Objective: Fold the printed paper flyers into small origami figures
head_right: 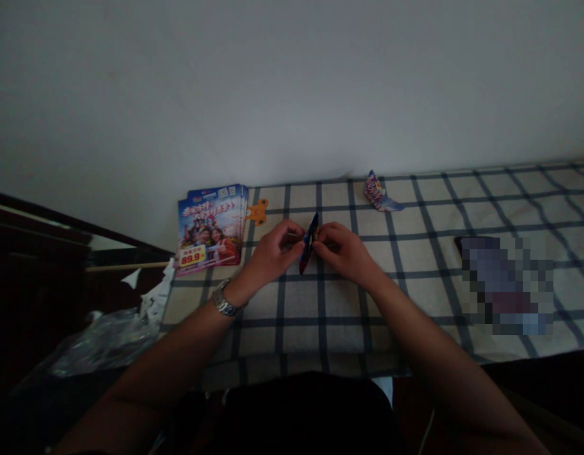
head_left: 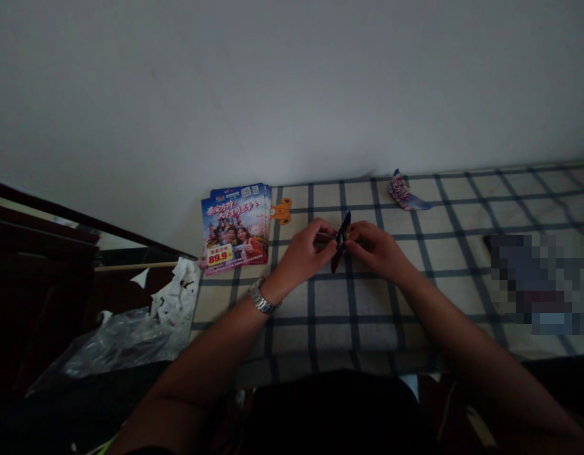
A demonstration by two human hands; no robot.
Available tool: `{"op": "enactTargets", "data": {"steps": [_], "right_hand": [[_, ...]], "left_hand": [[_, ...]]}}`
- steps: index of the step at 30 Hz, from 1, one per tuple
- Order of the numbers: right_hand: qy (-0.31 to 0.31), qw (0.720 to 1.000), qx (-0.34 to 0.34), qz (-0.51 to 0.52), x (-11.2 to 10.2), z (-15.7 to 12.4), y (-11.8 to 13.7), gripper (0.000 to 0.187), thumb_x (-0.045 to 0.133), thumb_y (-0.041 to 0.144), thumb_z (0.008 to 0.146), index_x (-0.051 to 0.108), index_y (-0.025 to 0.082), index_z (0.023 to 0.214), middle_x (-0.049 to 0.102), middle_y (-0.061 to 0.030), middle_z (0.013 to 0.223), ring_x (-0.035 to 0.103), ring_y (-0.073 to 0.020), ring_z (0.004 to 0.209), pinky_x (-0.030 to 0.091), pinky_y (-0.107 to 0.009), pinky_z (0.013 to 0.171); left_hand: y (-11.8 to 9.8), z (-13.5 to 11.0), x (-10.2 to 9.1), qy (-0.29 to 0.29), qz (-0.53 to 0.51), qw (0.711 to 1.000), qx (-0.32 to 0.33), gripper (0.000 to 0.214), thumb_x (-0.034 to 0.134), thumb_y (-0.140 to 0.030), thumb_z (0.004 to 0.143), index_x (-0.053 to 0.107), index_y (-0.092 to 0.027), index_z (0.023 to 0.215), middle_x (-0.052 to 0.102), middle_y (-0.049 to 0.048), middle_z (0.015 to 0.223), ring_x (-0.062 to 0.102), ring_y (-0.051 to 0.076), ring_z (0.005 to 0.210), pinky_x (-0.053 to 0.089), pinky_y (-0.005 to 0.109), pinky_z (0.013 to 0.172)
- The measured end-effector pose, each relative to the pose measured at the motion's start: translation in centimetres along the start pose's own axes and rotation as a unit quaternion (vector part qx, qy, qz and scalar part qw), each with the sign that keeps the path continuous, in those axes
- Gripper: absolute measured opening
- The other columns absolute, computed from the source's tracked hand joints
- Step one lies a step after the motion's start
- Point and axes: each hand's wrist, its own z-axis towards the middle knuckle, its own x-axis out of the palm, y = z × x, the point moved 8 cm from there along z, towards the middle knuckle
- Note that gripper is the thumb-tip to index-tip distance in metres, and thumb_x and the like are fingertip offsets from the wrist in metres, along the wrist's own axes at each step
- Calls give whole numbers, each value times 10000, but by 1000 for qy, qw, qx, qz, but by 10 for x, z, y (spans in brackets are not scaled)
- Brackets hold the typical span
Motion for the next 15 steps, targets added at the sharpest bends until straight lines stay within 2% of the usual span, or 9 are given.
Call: {"op": "enactTargets", "data": {"steps": [6, 15], "right_hand": [[-3, 1000, -8, -18, 1, 1, 5, 162, 647, 314, 972, 640, 238, 830, 636, -77, 1032, 658, -236, 984, 538, -413, 901], [-3, 1000, 14, -13, 0, -1, -1, 168, 644, 269, 953, 598, 235, 794, 661, -70, 1018, 663, -236, 966, 519, -394, 860]], "left_hand": [[-13, -2, -3, -23, 177, 982, 63, 68, 644, -223, 951, 630, -191, 893, 648, 23, 888, 632, 159, 829, 510, 302, 764], [-11, 0, -10, -54, 193, 978, 52, 197, 675, -96, 833, 532, -189, 735, 548, -35, 747, 532, 123, 703, 385, 270, 660]]}}
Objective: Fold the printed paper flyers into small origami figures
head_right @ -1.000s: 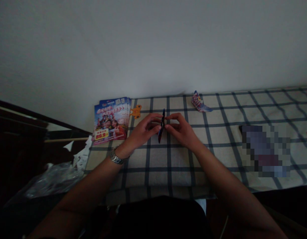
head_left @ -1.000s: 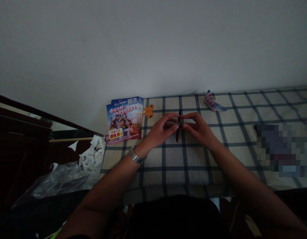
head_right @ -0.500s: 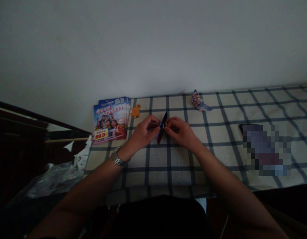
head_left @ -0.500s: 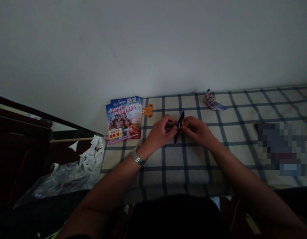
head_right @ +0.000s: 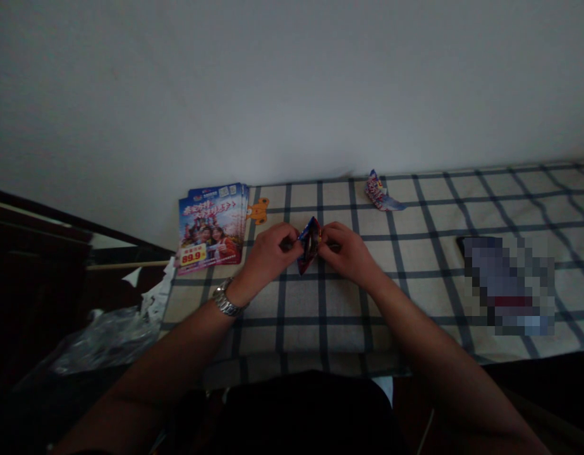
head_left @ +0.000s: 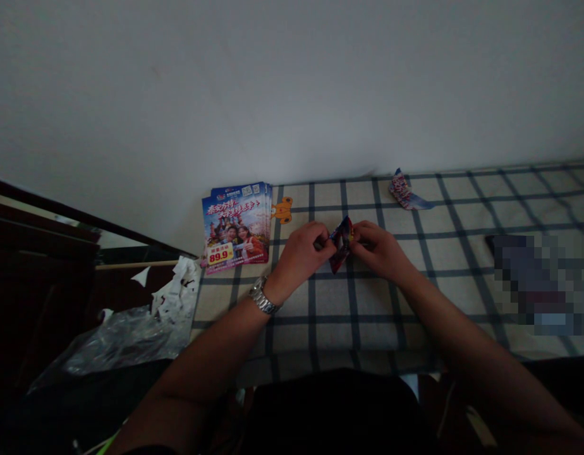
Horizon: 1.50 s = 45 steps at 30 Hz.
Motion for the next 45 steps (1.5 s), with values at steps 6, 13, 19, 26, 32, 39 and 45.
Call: {"op": "enactTargets", "data": {"steps": [6, 13, 19, 26, 32, 39, 45], "right_hand": [[10, 1000, -8, -2, 2, 2, 5, 177, 619, 209, 928, 564, 234, 762, 635, -46, 912, 644, -215, 871, 504, -365, 786], [-10, 999, -8, -40, 1, 1, 7, 156, 610, 188, 909, 564, 231, 767, 635, -44, 896, 644, -212, 855, 494, -356, 759], [-15, 995, -3, -96, 2, 1, 7, 233, 616, 285, 972, 537, 234, 758, 591, -32, 807, 598, -193, 744, 459, -348, 678], [-7, 993, -8, -115, 5, 1, 7, 247, 628, 243, 943, 502, 235, 731, 550, -21, 773, 550, -177, 687, 434, -335, 631], [-9, 990, -6, -138, 6, 1, 7, 256, 645, 181, 874, 462, 232, 703, 501, 3, 724, 512, -162, 649, 374, -317, 608], [-8, 988, 7, -153, 6, 2, 6, 261, 632, 167, 856, 438, 228, 692, 475, 22, 702, 474, -143, 634, 330, -298, 608], [-8, 988, 25, -153, 4, 2, 3, 242, 636, 193, 857, 456, 226, 698, 495, 21, 698, 485, -144, 634, 337, -293, 612]], "left_hand": [[-2, -1, 4, 24, 4, 1000, 3, 207, 676, -189, 908, 544, -192, 749, 552, -20, 763, 532, 137, 710, 384, 287, 665], [-1, -1, 8, 36, 9, 999, -2, 247, 664, -196, 921, 516, -195, 723, 518, -22, 723, 505, 139, 679, 359, 296, 640], [-2, -1, 9, 35, -1, 999, -1, 245, 662, -177, 910, 505, -196, 724, 515, -28, 712, 492, 134, 665, 344, 294, 635], [-3, -2, 9, 37, 4, 999, -2, 281, 666, -180, 900, 465, -201, 706, 498, -29, 714, 482, 136, 670, 322, 302, 629], [-4, -2, 8, 34, 11, 999, -5, 292, 667, -125, 857, 441, -200, 687, 468, -38, 687, 446, 129, 643, 290, 302, 616], [-5, -1, 6, 50, 24, 998, -37, 296, 667, -108, 839, 436, -198, 677, 454, -45, 683, 448, 128, 654, 295, 296, 631], [-2, 0, 5, 46, 19, 998, -25, 283, 676, -124, 834, 450, -192, 678, 462, -45, 684, 453, 124, 653, 291, 291, 629]]}}
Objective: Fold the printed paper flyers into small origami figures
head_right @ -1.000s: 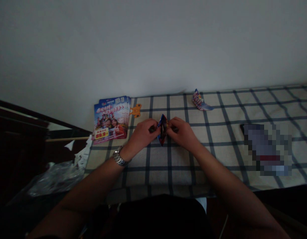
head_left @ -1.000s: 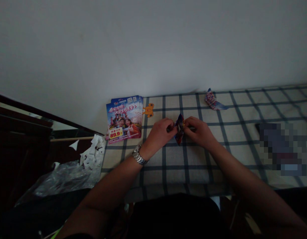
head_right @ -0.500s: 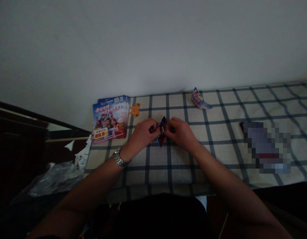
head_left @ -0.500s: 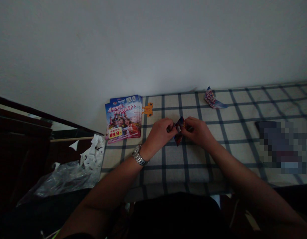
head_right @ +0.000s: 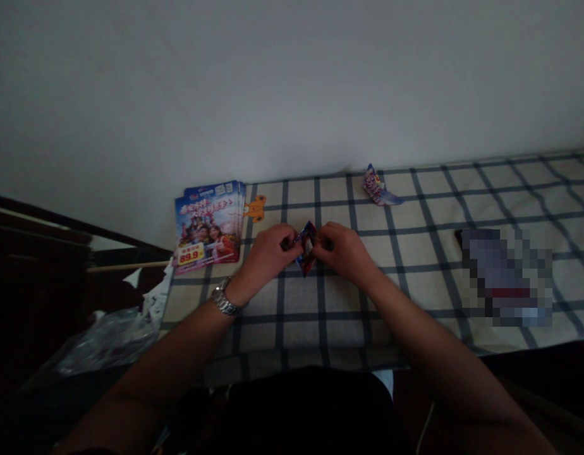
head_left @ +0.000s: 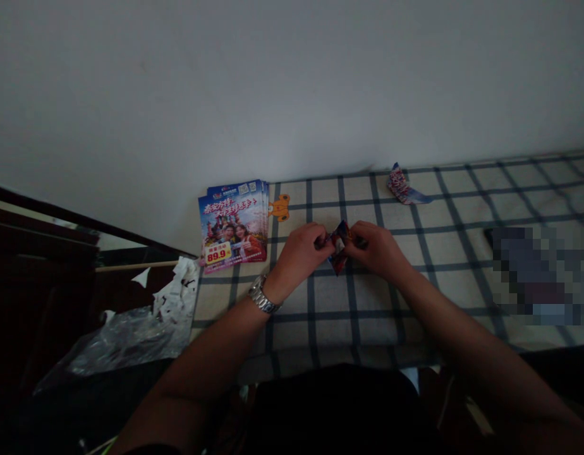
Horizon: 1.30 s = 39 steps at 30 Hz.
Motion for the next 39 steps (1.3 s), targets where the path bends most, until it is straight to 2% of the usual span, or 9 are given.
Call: {"op": "enactTargets", "data": {"steps": [16, 25, 31, 39], "right_hand": [[20, 999, 19, 32, 3, -2, -3, 195, 645, 327, 926, 590, 214, 776, 620, -5, 746, 583, -166, 679, 417, -297, 656], [37, 998, 47, 33, 3, -2, 2, 116, 598, 290, 935, 654, 201, 985, 691, -14, 794, 621, -174, 696, 423, -280, 660], [26, 997, 69, 21, 4, -2, -2, 64, 628, 266, 874, 621, 205, 858, 632, 21, 693, 517, -132, 586, 355, -258, 584], [26, 996, 79, 20, 5, -2, -2, 44, 642, 251, 835, 628, 210, 842, 619, 26, 671, 498, -132, 573, 336, -262, 574]], "left_hand": [[2, 0, 2, 10, 11, 1000, -8, 266, 673, -202, 898, 493, -194, 703, 505, -32, 695, 482, 135, 662, 315, 288, 636], [-1, 1, 5, 15, -9, 1000, -11, 251, 669, -152, 875, 489, -195, 706, 493, -38, 700, 484, 135, 672, 316, 285, 644], [-1, 0, 6, 19, -14, 1000, -5, 249, 678, -137, 849, 484, -197, 704, 494, -41, 695, 486, 134, 665, 319, 285, 641], [-4, 0, 4, 9, -8, 1000, 5, 277, 679, -114, 833, 456, -193, 688, 474, -43, 696, 469, 126, 663, 311, 285, 642]]}}
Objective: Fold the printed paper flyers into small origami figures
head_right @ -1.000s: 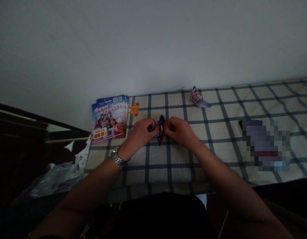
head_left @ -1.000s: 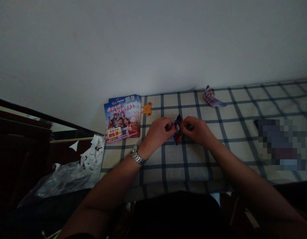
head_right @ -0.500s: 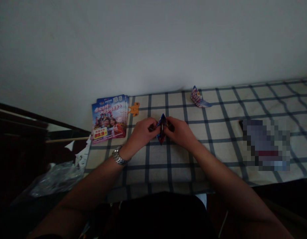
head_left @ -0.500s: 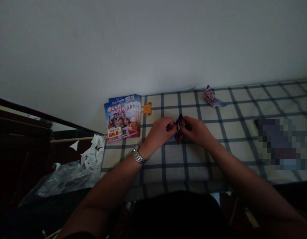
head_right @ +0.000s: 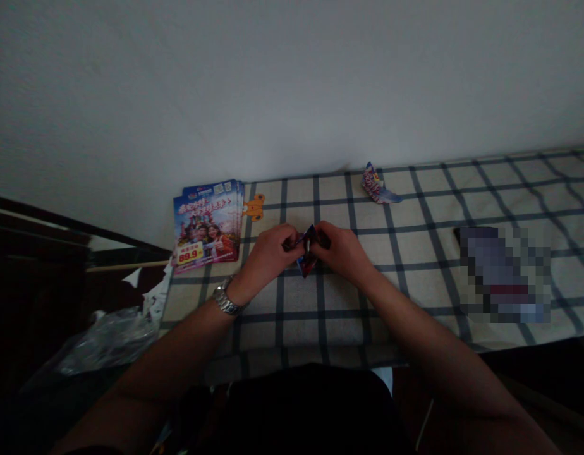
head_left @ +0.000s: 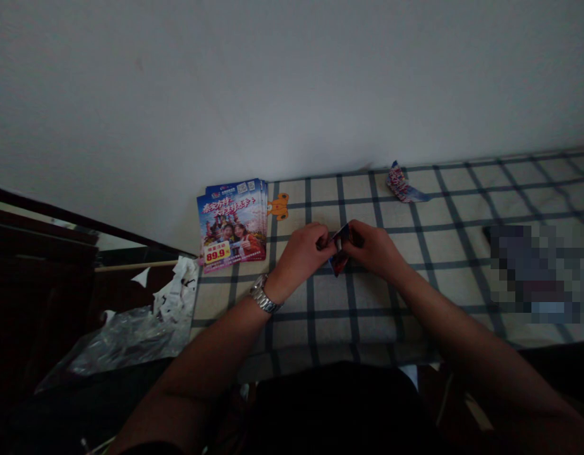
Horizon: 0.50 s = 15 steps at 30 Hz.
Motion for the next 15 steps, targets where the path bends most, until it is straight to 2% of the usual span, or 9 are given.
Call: {"op": "enactTargets", "data": {"steps": [15], "right_hand": [[-3, 1000, 3, 2, -1, 1, -4, 52, 649, 255, 825, 622, 212, 816, 621, 33, 665, 499, -126, 568, 340, -258, 569]], "left_hand": [[2, 1, -2, 5, 21, 1000, -14, 275, 686, -127, 834, 461, -196, 691, 492, -33, 708, 468, 130, 669, 315, 291, 647]]}}
